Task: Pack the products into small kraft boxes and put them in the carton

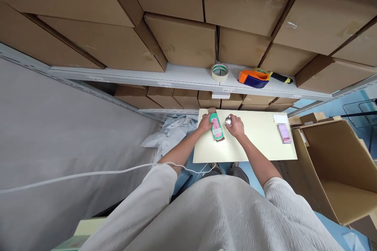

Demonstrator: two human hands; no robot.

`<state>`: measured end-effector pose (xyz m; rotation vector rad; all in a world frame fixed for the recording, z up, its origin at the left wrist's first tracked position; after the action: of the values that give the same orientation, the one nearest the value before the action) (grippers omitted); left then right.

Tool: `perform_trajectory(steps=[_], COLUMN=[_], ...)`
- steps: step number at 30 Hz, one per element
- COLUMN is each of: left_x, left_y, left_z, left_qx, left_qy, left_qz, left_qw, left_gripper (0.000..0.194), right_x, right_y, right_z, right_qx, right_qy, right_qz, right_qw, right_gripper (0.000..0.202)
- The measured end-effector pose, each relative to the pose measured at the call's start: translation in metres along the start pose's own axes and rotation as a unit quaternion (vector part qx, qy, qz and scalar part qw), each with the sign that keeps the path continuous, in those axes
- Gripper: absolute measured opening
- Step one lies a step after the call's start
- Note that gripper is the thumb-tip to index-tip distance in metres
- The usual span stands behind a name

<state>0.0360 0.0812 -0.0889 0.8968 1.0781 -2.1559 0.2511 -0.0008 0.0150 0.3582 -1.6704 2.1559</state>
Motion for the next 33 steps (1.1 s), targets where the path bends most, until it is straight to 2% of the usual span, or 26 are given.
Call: perform_trajectory(steps=[5,10,14,18,21,24,28,33], left_x=[0.002,0.0,-0.001,0.0,0.001,0.0,-0.006,-0.023], left_y=[-0.002,-0.002,-0.004,-0.008,-0.01,-0.013,-0.021,-0.033], left_z=[-0.011,-0.015,-0.01,0.002,0.014,0.03,0.057,0.091], left_qx=[0.046,0.062,0.065,0.058,0.048,0.024,0.002,-0.005], left_qy=[-0.004,0.0,0.002,0.016,0.015,0.022,0.057,0.111], left_qz=[-0.075,-0.087,-0.089,-0.097,-0.102,-0.105,-0.126,-0.172], left_qw=[0.996,0.994,0.994,0.993,0.993,0.994,0.99,0.979], left_gripper=[0.079,0.081,0.077,0.069,0.067,0.065,0.052,0.043], right_x=[-0.005,-0.007,-0.004,0.01,0.026,0.045,0.071,0.088], right_y=[0.002,0.004,0.003,-0.003,-0.007,-0.006,0.005,0.015], right_z=[-0.003,-0.006,-0.004,0.002,0.004,0.004,0.002,-0.003], right_qx=[-0.004,0.004,-0.042,-0.085,-0.09,-0.064,0.022,0.069], right_qy=[-0.002,-0.014,-0.042,-0.109,-0.157,-0.203,-0.26,-0.206], right_qz=[0.045,0.06,0.058,0.047,0.024,-0.009,-0.043,0.051], right_qw=[0.999,0.998,0.997,0.989,0.983,0.977,0.964,0.975], right_gripper=[0.064,0.072,0.079,0.066,0.054,0.047,0.049,0.062])
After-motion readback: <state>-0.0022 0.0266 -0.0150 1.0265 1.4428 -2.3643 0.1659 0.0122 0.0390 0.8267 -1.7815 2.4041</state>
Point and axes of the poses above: each hand's wrist, its own z-axis away from the middle knuckle, its own y-axis out of the palm, x = y × z, the point moved 3 cm from there along -z, towards the middle knuckle, and after that the axes turned 9 degrees about x, right-handed, at the moved point
